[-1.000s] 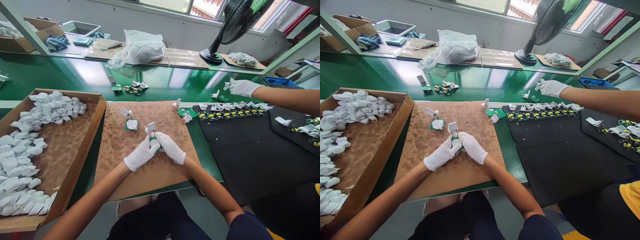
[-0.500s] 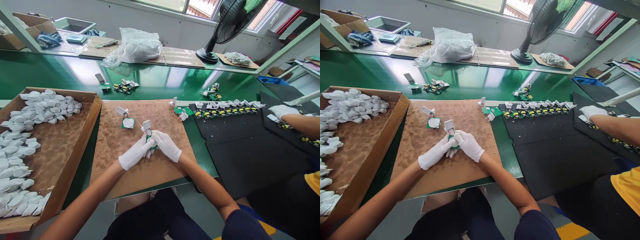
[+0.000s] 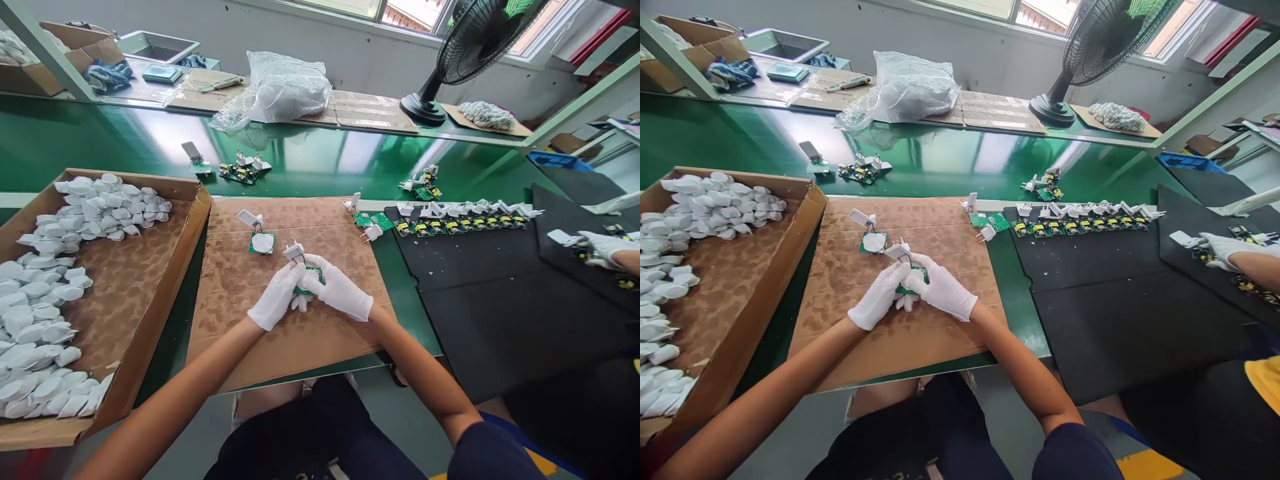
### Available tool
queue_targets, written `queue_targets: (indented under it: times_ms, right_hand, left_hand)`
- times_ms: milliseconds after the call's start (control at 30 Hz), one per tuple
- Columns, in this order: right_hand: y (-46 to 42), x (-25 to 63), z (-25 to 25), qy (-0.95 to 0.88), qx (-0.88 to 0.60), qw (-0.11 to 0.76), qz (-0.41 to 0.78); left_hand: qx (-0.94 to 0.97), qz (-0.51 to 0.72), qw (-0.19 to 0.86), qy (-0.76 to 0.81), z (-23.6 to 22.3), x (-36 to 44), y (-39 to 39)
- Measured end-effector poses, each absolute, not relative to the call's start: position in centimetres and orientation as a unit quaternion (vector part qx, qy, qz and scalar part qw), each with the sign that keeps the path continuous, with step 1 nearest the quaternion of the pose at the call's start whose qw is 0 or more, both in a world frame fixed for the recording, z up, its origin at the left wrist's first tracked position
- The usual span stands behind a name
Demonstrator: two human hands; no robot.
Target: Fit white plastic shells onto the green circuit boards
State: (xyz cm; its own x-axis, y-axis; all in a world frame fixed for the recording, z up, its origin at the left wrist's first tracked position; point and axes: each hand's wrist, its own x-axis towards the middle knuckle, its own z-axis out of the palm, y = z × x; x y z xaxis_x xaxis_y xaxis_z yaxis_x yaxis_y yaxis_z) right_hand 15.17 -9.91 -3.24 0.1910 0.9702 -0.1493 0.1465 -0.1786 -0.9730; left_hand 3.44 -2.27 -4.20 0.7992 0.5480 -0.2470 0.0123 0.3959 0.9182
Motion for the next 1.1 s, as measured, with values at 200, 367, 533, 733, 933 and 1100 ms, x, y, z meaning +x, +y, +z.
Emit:
queue_targets:
  times_ms: [200,367,533,733,933,1100]
  right_hand:
    - [-9.9,15.2,-3.1,-0.412,-0.58,0.508,0.485]
    - [-9.8,14.9,-2.9,-0.368,-0.543,0.517,0.551]
    - [-9.7,15.0,-3.1,-0.361,-0.525,0.539,0.551]
    - [-9.7,15.6,-3.3,-0.414,-0.571,0.508,0.494]
    - [-10.1,15.5,-3.7,-0.496,-0.648,0.406,0.412]
    - [-10.0,15.9,-3.1,-0.55,-0.685,0.374,0.296]
  left_hand:
    - [0.59,0.122,0.758,0.25,-4.0,3.5,-2.2]
    - [0.662,0.103,0.703,0.238,-4.7,3.1,-2.3]
    - [0.671,0.107,0.699,0.223,-4.3,2.7,-2.2]
    - [0.55,0.099,0.8,0.22,-4.3,3.3,-1.5]
    - [0.559,0.129,0.768,0.286,-4.4,3.5,-2.0]
    - [0.548,0.166,0.759,0.311,-4.0,3.7,-2.0]
